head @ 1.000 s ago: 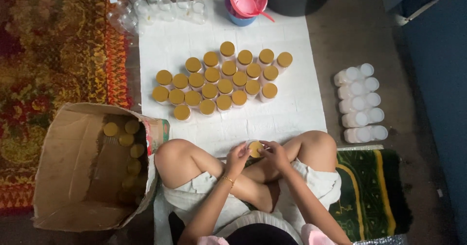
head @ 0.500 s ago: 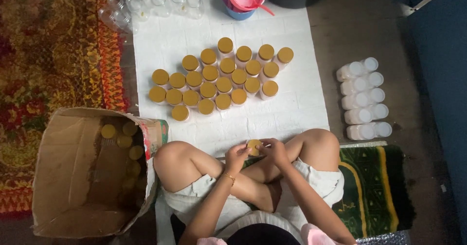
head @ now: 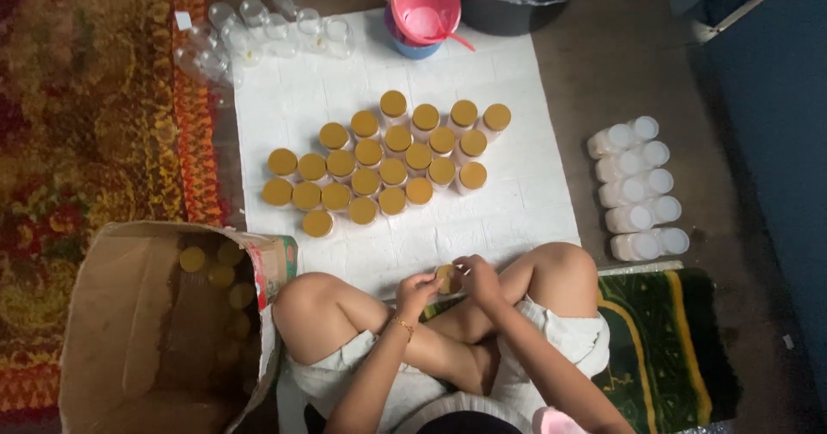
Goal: The person is manually placing and pressing lids onto small plastic jars filled with a yellow product.
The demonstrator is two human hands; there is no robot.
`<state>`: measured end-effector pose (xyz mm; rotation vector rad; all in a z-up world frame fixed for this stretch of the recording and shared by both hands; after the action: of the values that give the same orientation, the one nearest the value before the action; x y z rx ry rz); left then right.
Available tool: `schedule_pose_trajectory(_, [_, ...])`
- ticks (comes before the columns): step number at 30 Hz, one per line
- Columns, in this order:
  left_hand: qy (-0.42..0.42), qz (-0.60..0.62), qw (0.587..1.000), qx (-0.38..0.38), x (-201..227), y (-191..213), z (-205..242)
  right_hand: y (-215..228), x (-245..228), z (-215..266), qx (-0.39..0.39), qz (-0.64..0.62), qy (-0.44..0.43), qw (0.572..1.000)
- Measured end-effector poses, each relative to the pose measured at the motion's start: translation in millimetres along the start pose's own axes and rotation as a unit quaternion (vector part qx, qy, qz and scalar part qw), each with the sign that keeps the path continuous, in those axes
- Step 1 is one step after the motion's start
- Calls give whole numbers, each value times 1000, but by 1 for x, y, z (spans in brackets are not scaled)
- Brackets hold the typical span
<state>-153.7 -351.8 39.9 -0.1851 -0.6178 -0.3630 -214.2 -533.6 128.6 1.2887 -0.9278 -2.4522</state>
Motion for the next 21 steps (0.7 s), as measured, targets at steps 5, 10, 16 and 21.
schedule_pose_trajectory(5, [36, 16, 998, 43, 18, 1, 22, -20, -46, 43, -42, 255, 192, 947])
schedule_pose_trajectory(10, [92, 56, 994, 20, 40, 6, 30, -21, -44, 43, -32, 221, 154, 962])
schedule_pose_trajectory(16, [129, 130, 964, -194, 83, -12, 100, 62, -91, 76, 37, -47, 227, 972])
schedule_pose_trajectory(21, [40, 170, 902, -395, 152, -22, 182, 134, -163, 135, 111, 88, 449, 882])
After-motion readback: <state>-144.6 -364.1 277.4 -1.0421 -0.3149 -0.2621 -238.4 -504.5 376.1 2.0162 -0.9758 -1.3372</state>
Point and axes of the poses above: each hand's wrist, its own z-axis away from the middle knuckle, its own y-axis out of the back of the hand, x = y × z, the point moved 4 cm from there along -z, towards the middle knuckle, and after that the axes turned 7 degrees about y, right-handed, at the moved point
